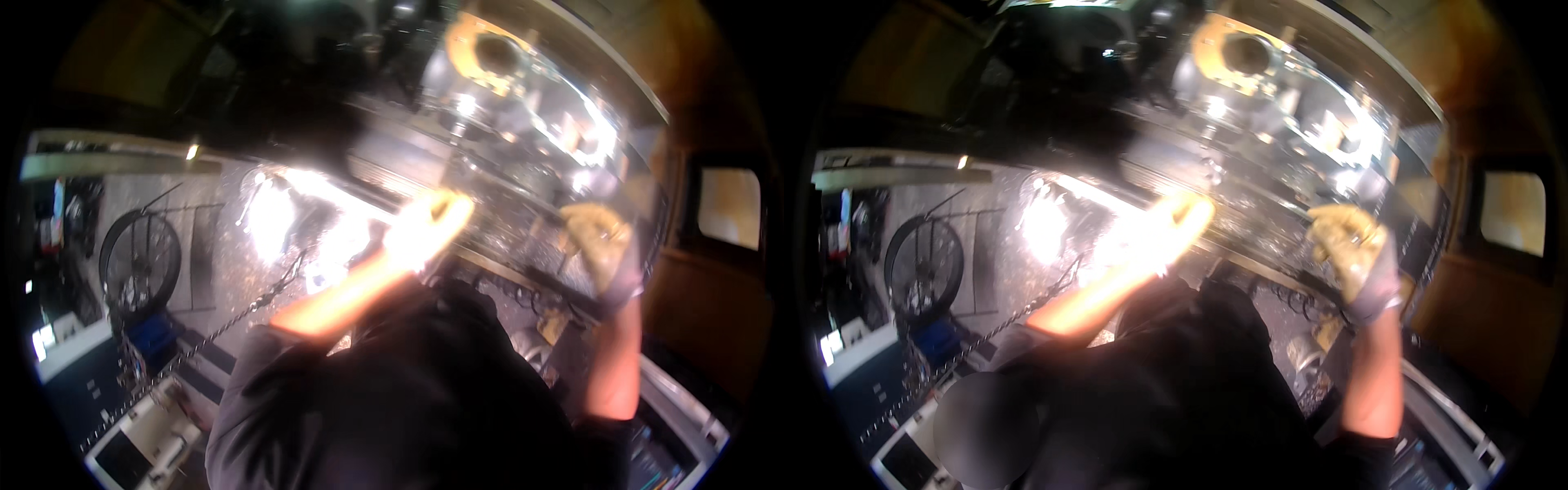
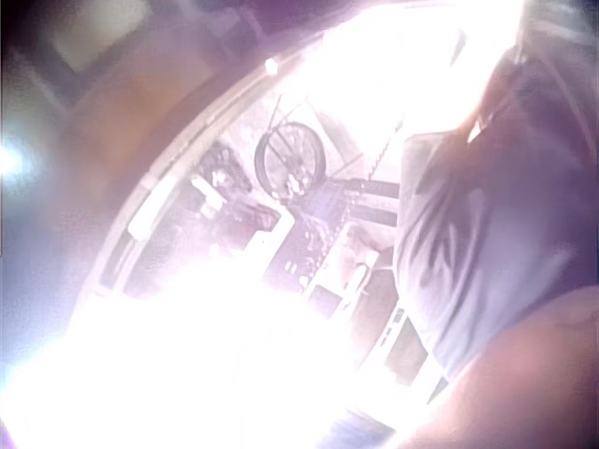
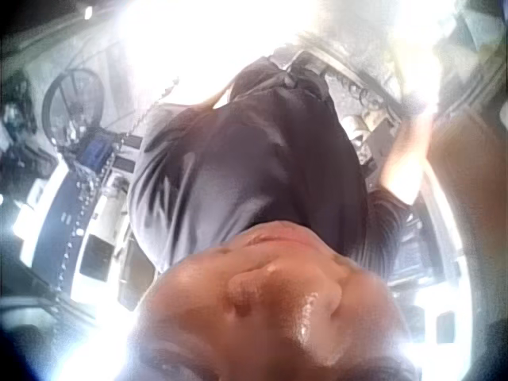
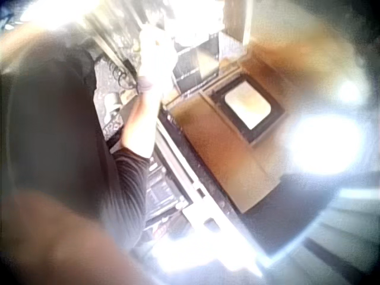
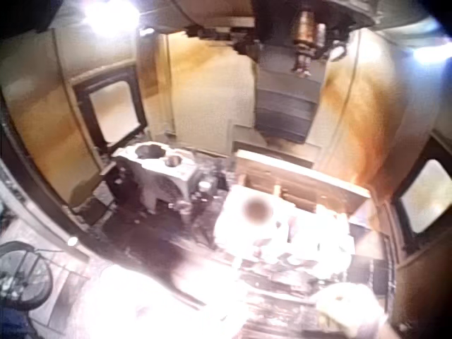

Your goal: The person cleans metal engine block components inside a CNC machine. They use a brush and an air nozzle to remove debris, operate the machine's control panel, and move the metal blocks by hand.

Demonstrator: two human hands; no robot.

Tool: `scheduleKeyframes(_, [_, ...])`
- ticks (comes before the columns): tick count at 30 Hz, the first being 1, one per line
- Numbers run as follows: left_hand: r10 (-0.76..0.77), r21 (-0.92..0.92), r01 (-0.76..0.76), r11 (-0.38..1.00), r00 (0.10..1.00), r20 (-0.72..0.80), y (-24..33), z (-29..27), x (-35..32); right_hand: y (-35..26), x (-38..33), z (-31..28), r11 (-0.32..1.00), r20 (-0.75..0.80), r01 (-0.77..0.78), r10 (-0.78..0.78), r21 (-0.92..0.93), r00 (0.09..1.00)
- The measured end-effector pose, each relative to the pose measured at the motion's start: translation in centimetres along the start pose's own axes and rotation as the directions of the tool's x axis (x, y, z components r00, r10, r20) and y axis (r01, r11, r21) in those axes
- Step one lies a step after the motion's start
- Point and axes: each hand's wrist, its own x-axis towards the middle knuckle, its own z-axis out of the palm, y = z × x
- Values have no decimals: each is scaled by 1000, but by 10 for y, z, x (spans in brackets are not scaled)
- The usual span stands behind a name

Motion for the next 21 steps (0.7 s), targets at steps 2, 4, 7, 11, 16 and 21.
scheduleKeyframes(2, [-166, -391, 234, 890, 966, 199, -16, 12, -18, 38, 14, 57, 956, 5, 279, -281, 96, 960])
scheduleKeyframes(4, [-147, -693, 273, 667, 960, 237, -32, 22, -19, 75, 34, 117, 872, 49, 173, -219, 458, 974])
scheduleKeyframes(7, [-347, -824, 452, 340, 875, 337, -43, 3, -2, 75, 47, 193, 624, 376, -387, 156, 679, 913])
scheduleKeyframes(11, [-652, -864, 446, 233, 731, 201, -100, -27, 31, 70, 80, 218, 753, 519, -453, 174, 477, 837])
scheduleKeyframes(16, [-700, -509, 730, 455, 647, 302, -150, -122, 102, 117, 66, 188, 943, 331, -304, 246, 137, 911])
scheduleKeyframes(21, [-588, -2, 601, 799, 782, 206, -253, -182, 218, 197, 19, 146, 822, 138, -513, 494, 249, 858])
